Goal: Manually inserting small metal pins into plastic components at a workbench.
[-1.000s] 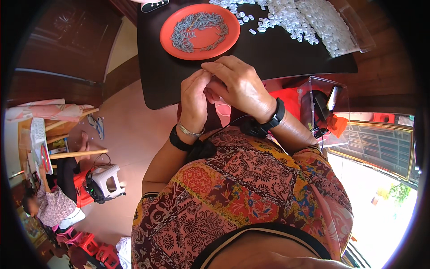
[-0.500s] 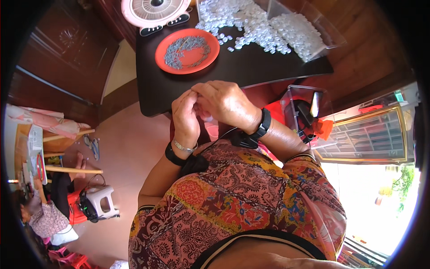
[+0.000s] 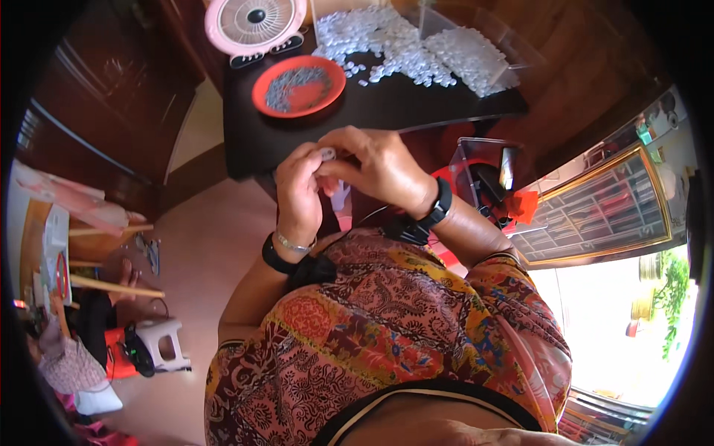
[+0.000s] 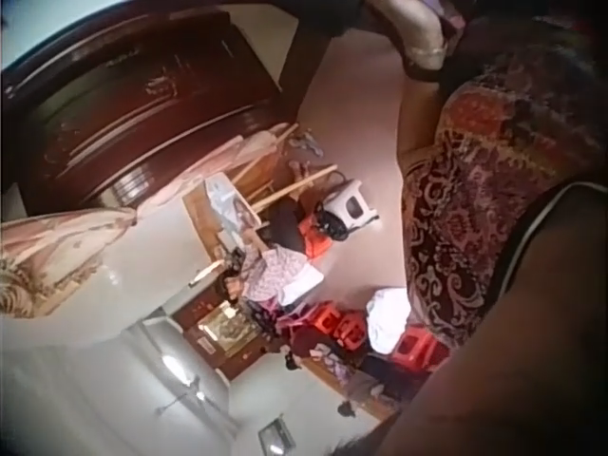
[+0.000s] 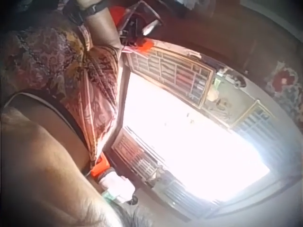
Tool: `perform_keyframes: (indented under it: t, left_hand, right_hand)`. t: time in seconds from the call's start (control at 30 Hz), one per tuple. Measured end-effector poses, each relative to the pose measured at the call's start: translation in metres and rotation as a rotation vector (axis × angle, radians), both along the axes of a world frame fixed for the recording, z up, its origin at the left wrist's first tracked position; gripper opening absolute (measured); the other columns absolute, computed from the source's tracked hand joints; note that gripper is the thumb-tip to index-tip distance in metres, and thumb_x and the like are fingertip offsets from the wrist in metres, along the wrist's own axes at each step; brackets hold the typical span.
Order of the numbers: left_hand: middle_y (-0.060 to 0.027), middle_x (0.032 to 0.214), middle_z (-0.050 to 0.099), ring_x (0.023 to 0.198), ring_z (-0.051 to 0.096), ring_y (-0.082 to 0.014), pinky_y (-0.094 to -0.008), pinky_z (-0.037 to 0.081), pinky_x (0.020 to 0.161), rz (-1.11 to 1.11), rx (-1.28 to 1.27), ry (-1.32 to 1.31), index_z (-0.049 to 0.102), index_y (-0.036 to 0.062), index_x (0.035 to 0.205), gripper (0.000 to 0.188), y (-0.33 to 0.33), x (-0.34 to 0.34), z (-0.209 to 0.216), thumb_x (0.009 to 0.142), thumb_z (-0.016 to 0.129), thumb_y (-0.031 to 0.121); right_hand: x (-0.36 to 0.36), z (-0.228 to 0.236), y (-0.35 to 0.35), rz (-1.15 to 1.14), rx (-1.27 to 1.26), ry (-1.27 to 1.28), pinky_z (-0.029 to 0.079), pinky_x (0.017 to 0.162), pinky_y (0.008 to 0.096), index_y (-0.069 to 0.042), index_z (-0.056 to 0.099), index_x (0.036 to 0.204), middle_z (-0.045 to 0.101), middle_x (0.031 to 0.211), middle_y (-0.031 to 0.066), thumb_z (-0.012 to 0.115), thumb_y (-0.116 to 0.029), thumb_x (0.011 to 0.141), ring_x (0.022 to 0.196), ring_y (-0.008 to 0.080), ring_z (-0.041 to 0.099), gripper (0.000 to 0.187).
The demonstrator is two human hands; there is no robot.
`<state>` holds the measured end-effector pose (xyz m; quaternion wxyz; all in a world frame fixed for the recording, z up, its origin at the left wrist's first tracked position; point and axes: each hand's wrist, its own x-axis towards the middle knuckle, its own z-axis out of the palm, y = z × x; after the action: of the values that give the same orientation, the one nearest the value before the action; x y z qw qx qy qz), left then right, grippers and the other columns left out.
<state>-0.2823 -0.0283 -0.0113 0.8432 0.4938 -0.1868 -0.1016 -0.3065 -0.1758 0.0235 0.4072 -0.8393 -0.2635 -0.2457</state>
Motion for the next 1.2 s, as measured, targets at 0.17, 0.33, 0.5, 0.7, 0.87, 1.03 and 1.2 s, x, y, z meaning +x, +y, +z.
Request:
perform_keyframes:
  t: [0.17,0.33,0.5,0.7,0.87,1.03,1.2]
  left_hand:
    - [-0.0042,0.065,0.056,0.056,0.051,-0.0095,-0.0218,0.038,0.053,0.019,0.036,-0.049,0.057,-0.0019,0.083,0.026,0.004,-0.008,0.003,0.090,0.043,0.019]
    - [-0.0037,0.063,0.055,0.055,0.049,-0.0085,-0.0208,0.038,0.052,0.060,0.065,-0.090,0.057,-0.0016,0.082,0.027,0.009,-0.018,0.005,0.092,0.044,0.020]
    - [-0.0020,0.060,0.052,0.053,0.047,-0.0075,-0.0206,0.036,0.050,0.078,0.088,-0.141,0.055,-0.0004,0.080,0.027,0.009,-0.028,0.008,0.094,0.045,0.020]
    - [0.0001,0.058,0.047,0.053,0.043,-0.0062,-0.0208,0.033,0.050,0.087,0.147,-0.212,0.053,0.0011,0.079,0.027,0.011,-0.028,0.009,0.095,0.045,0.021]
    - [0.0004,0.060,0.047,0.053,0.042,-0.0058,-0.0212,0.032,0.050,0.117,0.158,-0.194,0.052,0.0017,0.077,0.027,0.010,-0.027,0.012,0.095,0.046,0.022]
    - [0.0008,0.060,0.047,0.054,0.042,-0.0056,-0.0207,0.031,0.050,0.075,0.161,-0.138,0.051,0.0035,0.073,0.030,0.008,-0.010,0.002,0.094,0.045,0.023]
    - [-0.0009,0.058,0.050,0.049,0.044,-0.0070,-0.0198,0.031,0.046,0.105,0.250,-0.114,0.060,0.0003,0.079,0.027,0.022,0.011,-0.008,0.091,0.044,0.019]
  right_hand:
    - [-0.007,0.001,0.000,0.009,-0.059,-0.101,0.051,0.059,0.0301,-0.003,0.063,0.094,0.065,0.080,0.0103,0.073,-0.013,0.075,0.070,0.0251,0.065,0.023]
    - [-0.013,-0.005,0.003,-0.011,-0.068,-0.200,0.051,0.058,0.0294,-0.003,0.062,0.096,0.065,0.080,0.0095,0.076,-0.013,0.073,0.070,0.0242,0.066,0.028]
    - [-0.019,-0.010,0.000,0.013,-0.039,-0.239,0.052,0.057,0.0271,-0.003,0.061,0.097,0.066,0.080,0.0093,0.077,-0.013,0.072,0.070,0.0213,0.067,0.032]
    - [-0.020,-0.012,0.002,0.050,0.061,-0.202,0.052,0.057,0.0253,-0.003,0.062,0.096,0.067,0.080,0.0092,0.078,-0.013,0.072,0.069,0.0183,0.067,0.031]
    - [-0.013,-0.016,0.003,0.061,0.096,-0.216,0.052,0.058,0.0252,-0.003,0.063,0.095,0.067,0.080,0.0091,0.078,-0.014,0.072,0.070,0.0181,0.067,0.029]
    - [-0.004,-0.019,-0.002,0.053,0.055,-0.246,0.051,0.059,0.0289,-0.002,0.064,0.096,0.065,0.079,0.0097,0.076,-0.010,0.073,0.067,0.0216,0.065,0.027]
    - [0.009,-0.041,-0.043,-0.169,0.049,-0.059,0.051,0.059,0.0281,-0.003,0.065,0.096,0.065,0.078,0.0088,0.073,-0.011,0.077,0.068,0.0167,0.065,0.022]
